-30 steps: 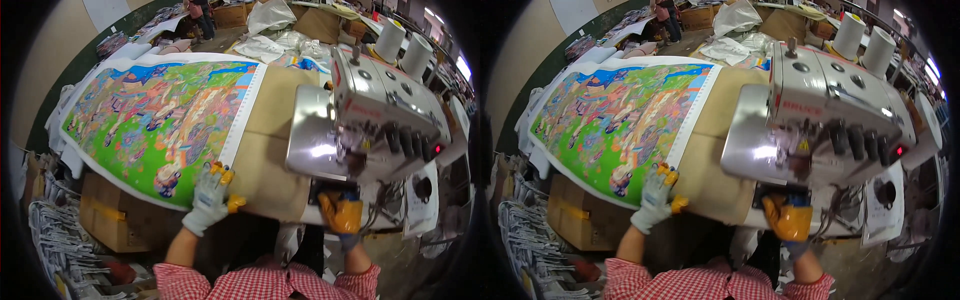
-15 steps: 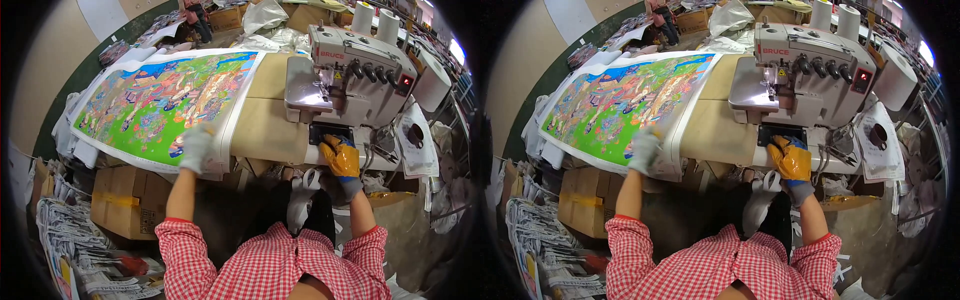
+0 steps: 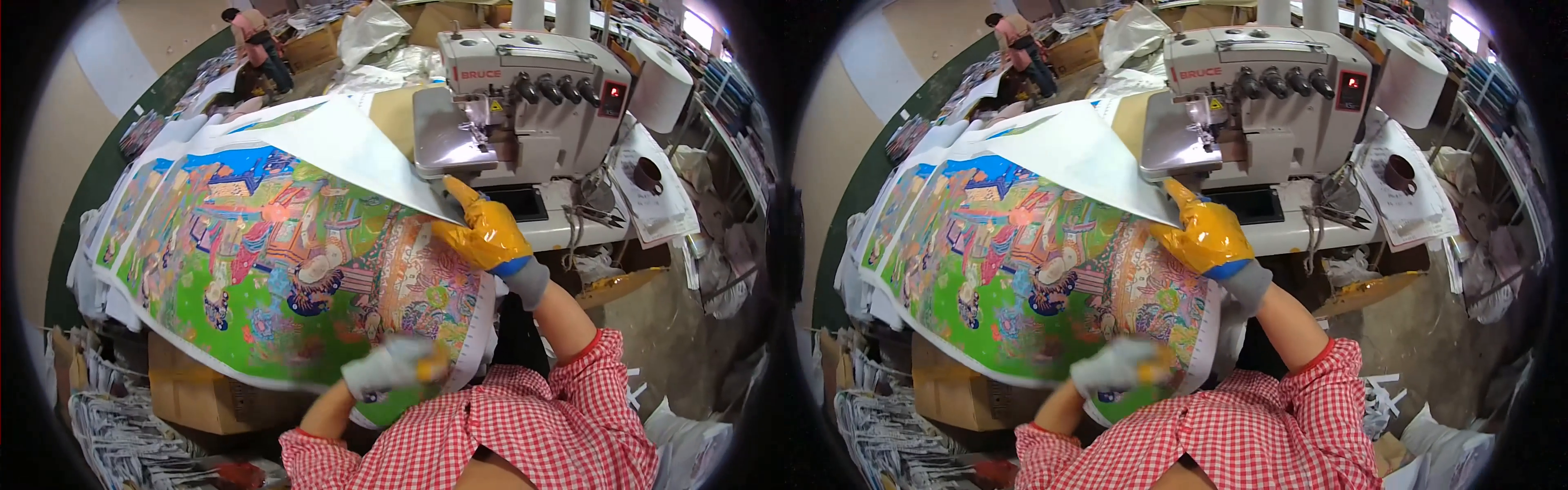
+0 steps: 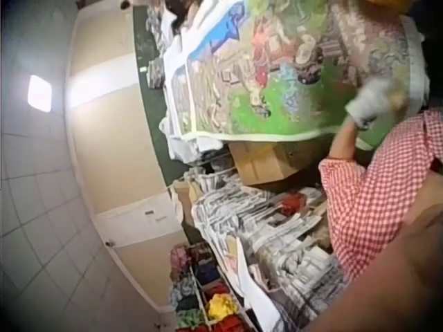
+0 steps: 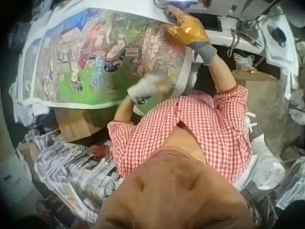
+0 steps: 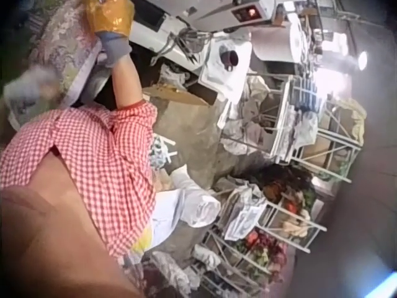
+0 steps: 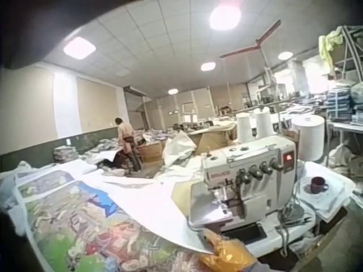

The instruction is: The person sews the edges of printed fabric sheets using a sewing machine, guiding the material with gloved hands. They pick up each sheet, align the white border under the needle, and set the finished fabric aside before repeating the process.

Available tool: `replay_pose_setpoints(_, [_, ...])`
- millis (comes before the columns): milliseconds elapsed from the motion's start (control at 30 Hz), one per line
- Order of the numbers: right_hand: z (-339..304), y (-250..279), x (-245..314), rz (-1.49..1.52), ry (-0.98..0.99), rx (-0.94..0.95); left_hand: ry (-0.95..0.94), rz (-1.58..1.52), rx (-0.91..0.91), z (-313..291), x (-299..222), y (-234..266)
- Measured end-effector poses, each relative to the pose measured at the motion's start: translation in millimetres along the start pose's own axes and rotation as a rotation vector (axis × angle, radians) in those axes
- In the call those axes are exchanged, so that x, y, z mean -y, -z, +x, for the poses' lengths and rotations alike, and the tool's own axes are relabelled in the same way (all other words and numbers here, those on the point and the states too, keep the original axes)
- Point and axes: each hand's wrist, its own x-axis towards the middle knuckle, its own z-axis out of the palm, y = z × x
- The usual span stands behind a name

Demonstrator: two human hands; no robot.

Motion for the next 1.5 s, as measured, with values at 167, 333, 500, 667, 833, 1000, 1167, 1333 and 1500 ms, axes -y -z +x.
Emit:
replay_pose_setpoints(167, [20, 7, -17, 0.32, -0.158, 0.321, -0.417, 0.278, -1.147, 84, 4, 120])
replay_pose_setpoints(333, [-21, -8, -48, 0.195, 0.175, 0.095, -0.504, 0.818, -1.015, 153, -38, 165])
replay_pose_setpoints(500, [-97, -26, -46, 0.603, -0.27, 0.19, -0.202, 0.852, -0.947, 169, -4, 150])
replay_pose_setpoints(667, [-140, -21, -29, 0.622, -0.351, 0.303, -0.192, 0.971, -0.812, 148, -40, 139])
replay_pose_setpoints(833, [-161, -24, -43, 0.856, -0.442, 0.375, -0.176, 0.999, -0.782, 157, -45, 137])
replay_pose_setpoints(1000, [-119, 5, -8, -0.362, -0.028, 1.134, -0.183, 1.018, -0.744, 153, -42, 139])
replay_pose_setpoints(1167, [-156, -22, -44, 0.71, -0.248, 0.357, -0.241, 0.997, -0.722, 170, -49, 146])
replay_pose_setpoints(1333, [-121, -10, -53, 0.258, 0.006, 0.382, -0.218, 1.019, -0.778, 179, -36, 158])
replay_pose_setpoints(1500, [-58, 10, -35, 0.524, -0.363, 0.359, -0.239, 0.934, -0.861, 151, -27, 145])
